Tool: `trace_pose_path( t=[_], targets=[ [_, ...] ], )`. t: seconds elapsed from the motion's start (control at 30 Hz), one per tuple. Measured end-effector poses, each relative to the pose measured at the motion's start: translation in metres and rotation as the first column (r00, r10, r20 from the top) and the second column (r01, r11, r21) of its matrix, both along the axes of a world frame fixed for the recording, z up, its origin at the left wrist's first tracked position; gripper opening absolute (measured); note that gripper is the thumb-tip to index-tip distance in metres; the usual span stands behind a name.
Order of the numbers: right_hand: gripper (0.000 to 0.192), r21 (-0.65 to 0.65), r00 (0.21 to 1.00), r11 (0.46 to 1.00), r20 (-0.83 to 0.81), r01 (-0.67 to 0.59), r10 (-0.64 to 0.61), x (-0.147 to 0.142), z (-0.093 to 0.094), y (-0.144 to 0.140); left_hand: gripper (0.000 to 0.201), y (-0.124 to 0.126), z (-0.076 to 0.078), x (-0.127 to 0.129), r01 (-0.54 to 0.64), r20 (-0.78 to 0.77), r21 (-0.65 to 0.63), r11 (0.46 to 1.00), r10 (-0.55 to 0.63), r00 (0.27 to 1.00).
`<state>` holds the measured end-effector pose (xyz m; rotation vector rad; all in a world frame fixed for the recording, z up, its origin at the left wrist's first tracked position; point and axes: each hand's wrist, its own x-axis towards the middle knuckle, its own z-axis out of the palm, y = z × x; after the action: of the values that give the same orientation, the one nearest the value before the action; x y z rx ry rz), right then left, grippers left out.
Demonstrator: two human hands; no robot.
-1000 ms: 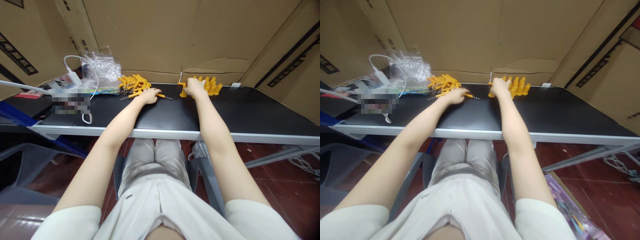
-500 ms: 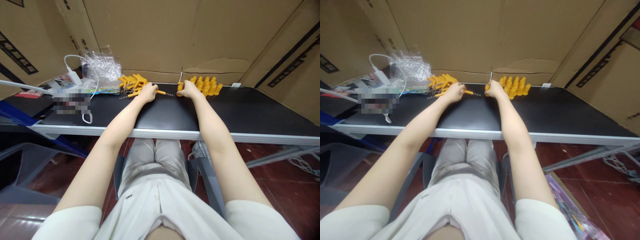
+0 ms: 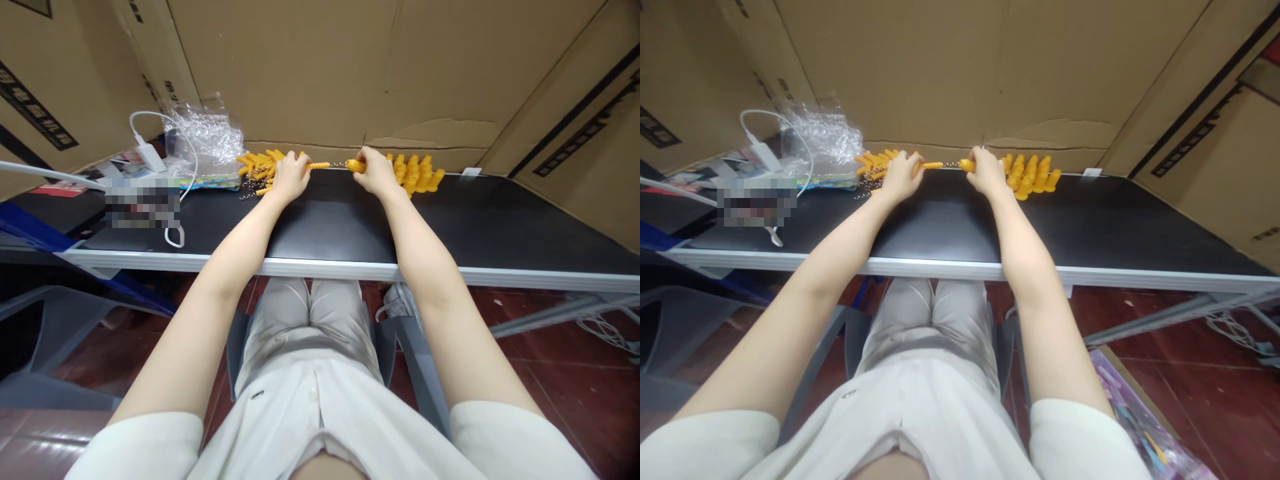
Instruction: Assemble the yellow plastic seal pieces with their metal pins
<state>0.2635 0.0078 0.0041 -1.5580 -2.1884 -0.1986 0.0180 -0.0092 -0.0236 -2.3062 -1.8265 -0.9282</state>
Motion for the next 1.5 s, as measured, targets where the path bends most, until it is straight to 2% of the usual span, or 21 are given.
trace_pose_path(
  t=[0.13, 0.33, 0.43, 0.53, 0.6, 0.73, 0.83, 0.97, 1.03, 1.1, 1.23, 1.37, 1.43, 1.5],
  targets=[
    [0.04, -0.007, 1.0, 1.0, 0.0, -0.025, 0.025, -0.004, 0.004, -0.008, 0.039, 0.001, 0.0, 0.0, 0.014, -0.001, 0.021, 1.0, -0.014, 1.0],
    [0.046, -0.006, 0.986, 0.986, -0.023, -0.166, 0.166, -0.014, 0.005, -0.015, 0.038, 0.0, -0.001, 0.003, 0.051, 0.008, 0.032, 0.998, -0.051, 0.999],
    [0.045, 0.021, 0.964, 0.967, -0.08, -0.252, 0.253, -0.012, -0.001, -0.003, 0.037, 0.007, -0.005, 0.0, 0.079, 0.018, 0.063, 0.995, -0.08, 0.997],
    [0.044, 0.082, 0.911, 0.928, -0.176, -0.365, 0.374, -0.008, -0.011, 0.015, 0.039, 0.019, -0.011, -0.008, 0.122, 0.046, 0.127, 0.984, -0.129, 0.991],
    [0.049, 0.099, 0.876, 0.914, -0.264, -0.392, 0.404, -0.006, -0.017, 0.028, 0.038, 0.027, -0.015, -0.013, 0.124, 0.069, 0.167, 0.978, -0.137, 0.988],
    [0.063, 0.008, 0.801, 0.915, -0.481, -0.403, 0.357, -0.003, -0.022, 0.039, 0.035, 0.037, -0.021, -0.02, 0.115, 0.105, 0.236, 0.965, -0.143, 0.984],
    [0.067, -0.054, 0.709, 0.882, -0.618, -0.468, 0.338, -0.003, -0.018, 0.035, 0.034, 0.04, -0.023, -0.022, 0.104, 0.111, 0.258, 0.96, -0.136, 0.984],
    [0.047, -0.075, 0.57, 0.846, -0.77, -0.527, 0.287, -0.005, -0.007, 0.016, 0.034, 0.04, -0.022, -0.024, 0.1, 0.095, 0.249, 0.963, -0.127, 0.987],
    [0.041, -0.118, 0.54, 0.841, -0.811, -0.528, 0.225, -0.007, -0.002, 0.005, 0.034, 0.039, -0.02, -0.025, 0.11, 0.091, 0.254, 0.961, -0.137, 0.986],
    [0.045, -0.178, 0.541, 0.841, -0.826, -0.512, 0.155, -0.01, 0.001, -0.003, 0.034, 0.038, -0.019, -0.026, 0.121, 0.094, 0.263, 0.957, -0.15, 0.984],
    [0.067, -0.271, 0.574, 0.856, -0.818, -0.441, 0.037, -0.015, 0.003, -0.008, 0.035, 0.033, -0.015, -0.024, 0.151, 0.096, 0.261, 0.954, -0.181, 0.979],
    [0.089, -0.318, 0.611, 0.866, -0.792, -0.385, -0.019, -0.016, 0.004, -0.005, 0.035, 0.032, -0.013, -0.02, 0.148, 0.1, 0.252, 0.956, -0.178, 0.979],
    [0.09, -0.333, 0.615, 0.86, -0.788, -0.387, -0.028, -0.013, 0.005, -0.004, 0.035, 0.033, -0.014, -0.019, 0.132, 0.105, 0.255, 0.958, -0.163, 0.981],
    [0.082, -0.323, 0.603, 0.85, -0.798, -0.416, -0.008, -0.008, 0.006, -0.004, 0.034, 0.036, -0.015, -0.02, 0.115, 0.109, 0.257, 0.96, -0.147, 0.983]
  ],
)
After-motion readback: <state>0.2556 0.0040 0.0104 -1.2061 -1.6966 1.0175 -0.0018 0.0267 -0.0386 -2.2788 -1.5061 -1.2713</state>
